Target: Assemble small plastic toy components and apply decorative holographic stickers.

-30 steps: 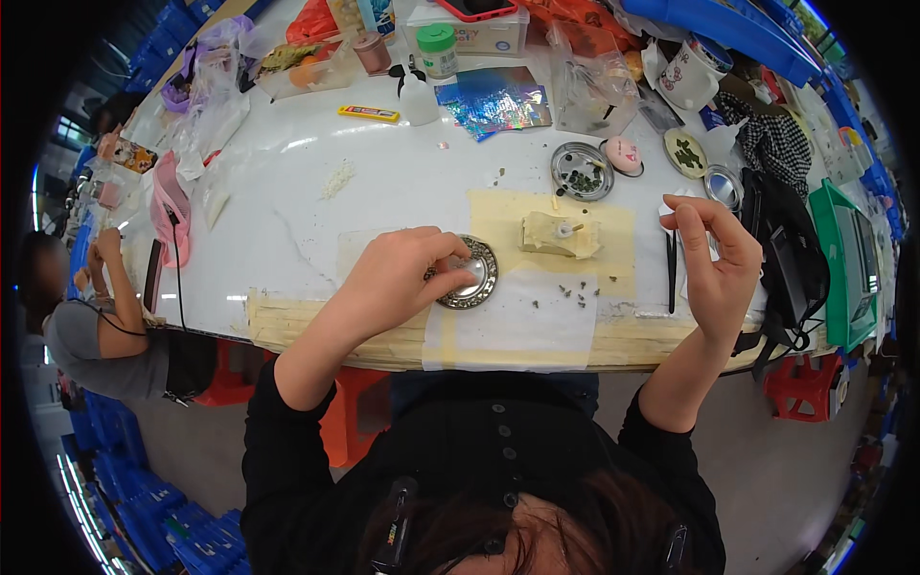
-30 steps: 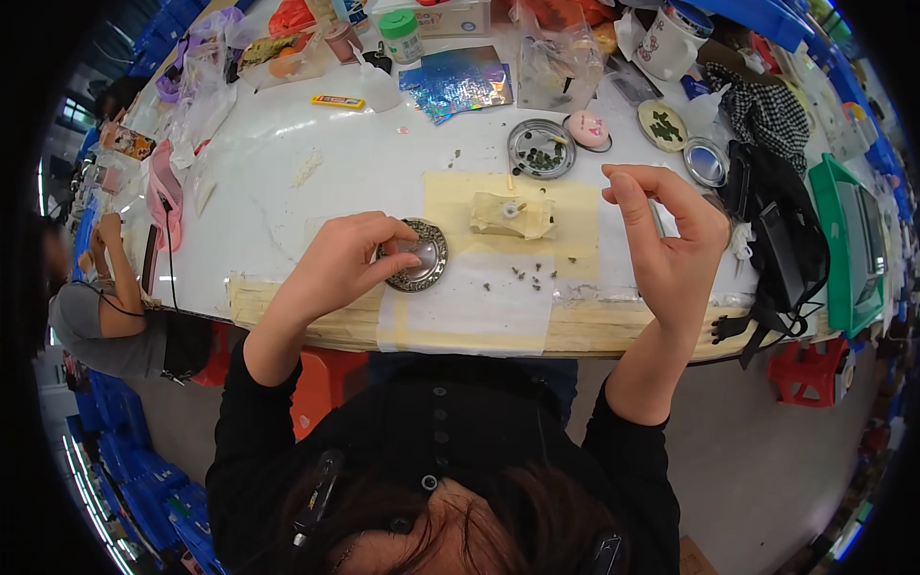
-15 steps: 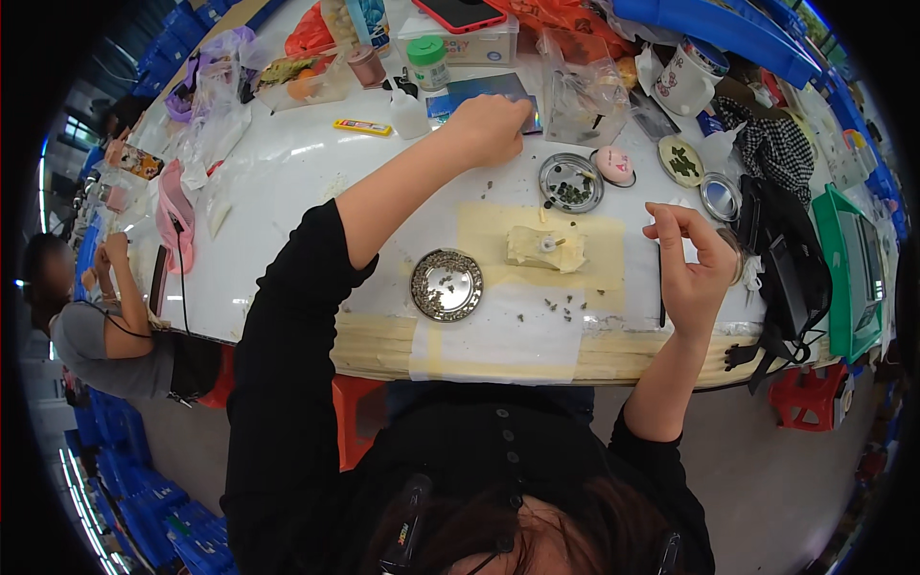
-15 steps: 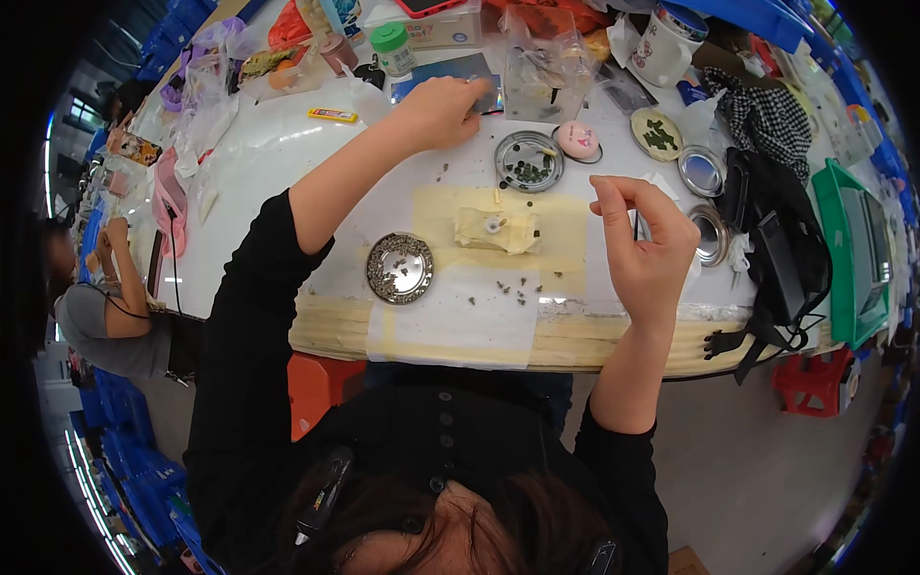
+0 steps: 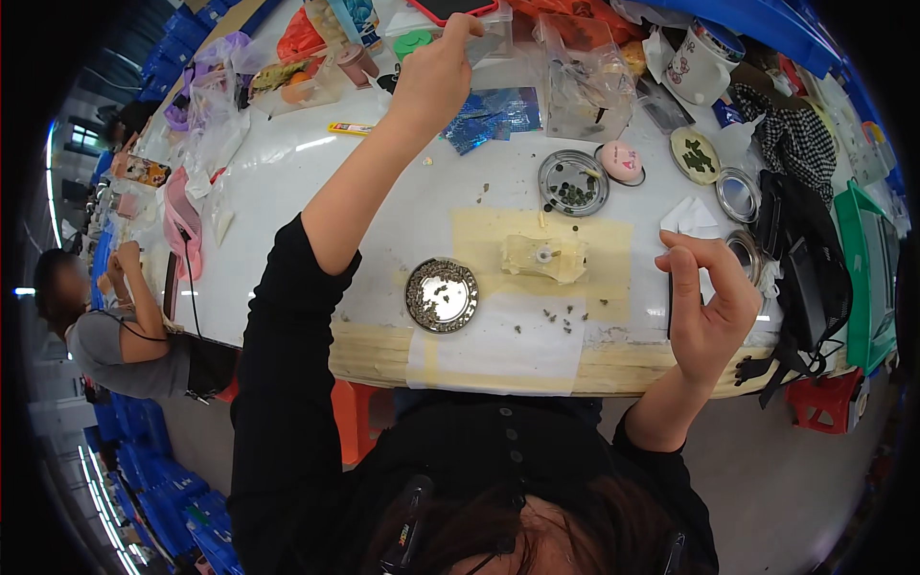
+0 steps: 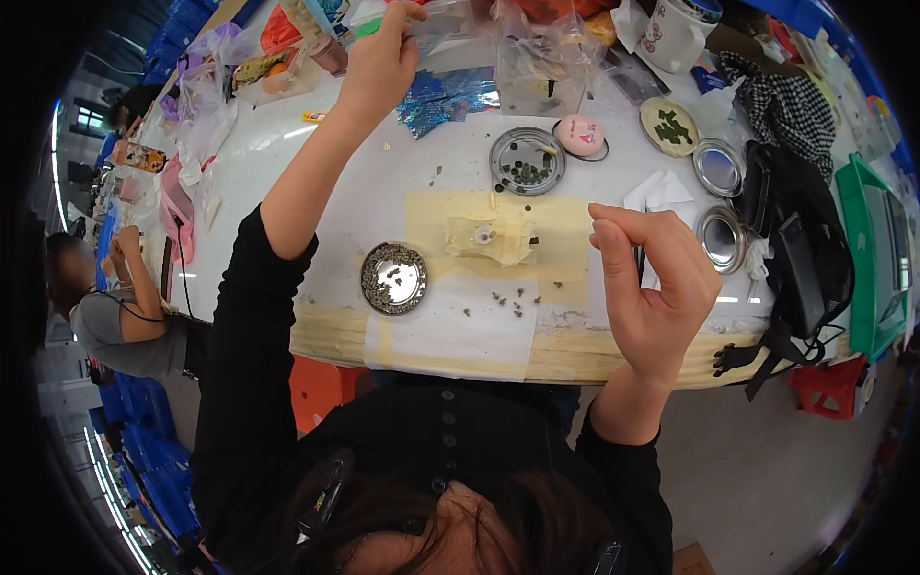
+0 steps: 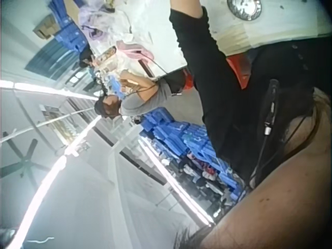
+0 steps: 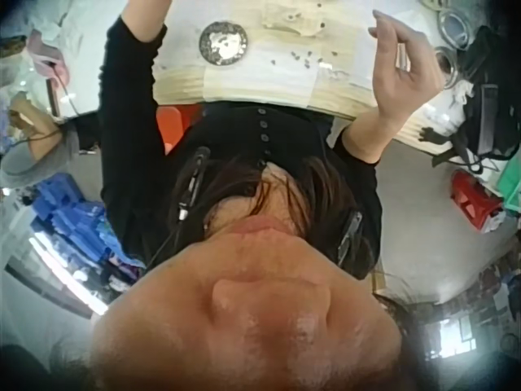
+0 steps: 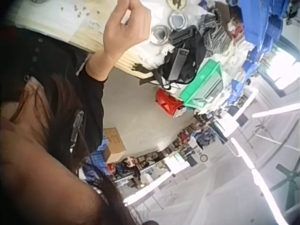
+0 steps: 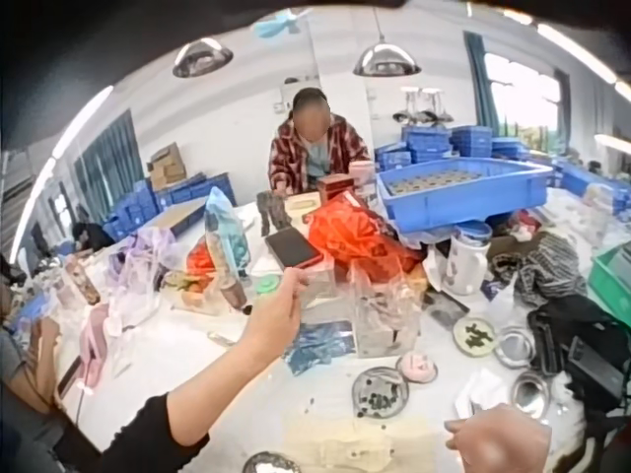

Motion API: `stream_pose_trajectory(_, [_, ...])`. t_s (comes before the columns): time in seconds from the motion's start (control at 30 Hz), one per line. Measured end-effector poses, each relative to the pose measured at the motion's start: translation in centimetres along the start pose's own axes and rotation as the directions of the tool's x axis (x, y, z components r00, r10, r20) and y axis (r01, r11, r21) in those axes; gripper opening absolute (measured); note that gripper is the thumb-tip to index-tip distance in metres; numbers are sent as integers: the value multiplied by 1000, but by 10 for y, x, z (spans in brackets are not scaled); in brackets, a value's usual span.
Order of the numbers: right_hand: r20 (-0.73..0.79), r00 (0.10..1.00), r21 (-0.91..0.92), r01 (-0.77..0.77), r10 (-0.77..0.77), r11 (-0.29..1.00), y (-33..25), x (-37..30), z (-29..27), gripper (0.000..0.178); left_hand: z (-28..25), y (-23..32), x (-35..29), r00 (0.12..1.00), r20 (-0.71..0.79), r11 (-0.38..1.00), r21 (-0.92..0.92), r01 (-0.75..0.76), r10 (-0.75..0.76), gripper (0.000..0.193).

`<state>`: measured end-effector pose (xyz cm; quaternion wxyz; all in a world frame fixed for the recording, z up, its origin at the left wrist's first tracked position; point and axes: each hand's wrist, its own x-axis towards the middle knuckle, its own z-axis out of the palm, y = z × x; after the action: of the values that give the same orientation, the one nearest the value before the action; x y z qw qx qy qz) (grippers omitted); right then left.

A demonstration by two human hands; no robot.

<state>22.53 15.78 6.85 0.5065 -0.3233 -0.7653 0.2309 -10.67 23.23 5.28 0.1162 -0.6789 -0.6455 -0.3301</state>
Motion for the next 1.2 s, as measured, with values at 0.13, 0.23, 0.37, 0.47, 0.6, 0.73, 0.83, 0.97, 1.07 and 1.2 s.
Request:
stream_pose_trajectory(0.13, [0,1000,-12,10,-10,1000,0,1,-1,6,7,-9,-6,980,132,984,81,-160,149,28])
stream_pose_trajectory(0.23, [-4,1000,-5,15,-15,1000,1,1,-1,6,14,-8,-15,951,262,963,167,-213,165,20])
stream_pose_trajectory(0.37, [0,1000,-9,16,-16,1000,2,1,-1,6,19,3,-21,916,387,939,265,-218,104,12])
stream_pose_trajectory(0.47, [6,1000,-10,8,-8,1000,1,1,0,6,19,1,-17,846,527,920,290,-265,78,15])
stream_pose_trajectory(0.6, [1,1000,-14,17,-17,1000,4,1,1,6,30,-10,-15,879,462,909,307,-282,117,14])
stream_pose_trajectory(0.73, [1,1000,-22,4,-4,1000,3,1,2,6,22,-19,-11,979,177,984,127,-122,98,12])
stream_pose_trajectory(0.83, [3,1000,-18,15,-15,1000,3,0,2,6,11,-29,-11,998,44,999,12,-45,44,14])
stream_pose_trajectory(0.97, [70,998,-53,3,1,999,2,-1,-1,11,-2,-26,-11,997,17,995,-65,78,-77,16])
stream_pose_trajectory(1.07, [70,998,-56,0,4,998,2,-1,-1,12,-8,-26,-11,989,50,983,-114,145,-140,16])
stream_pose_trajectory(1.2, [76,997,-60,-4,9,998,3,-1,0,12,-9,-31,-13,968,107,925,-288,247,-226,16])
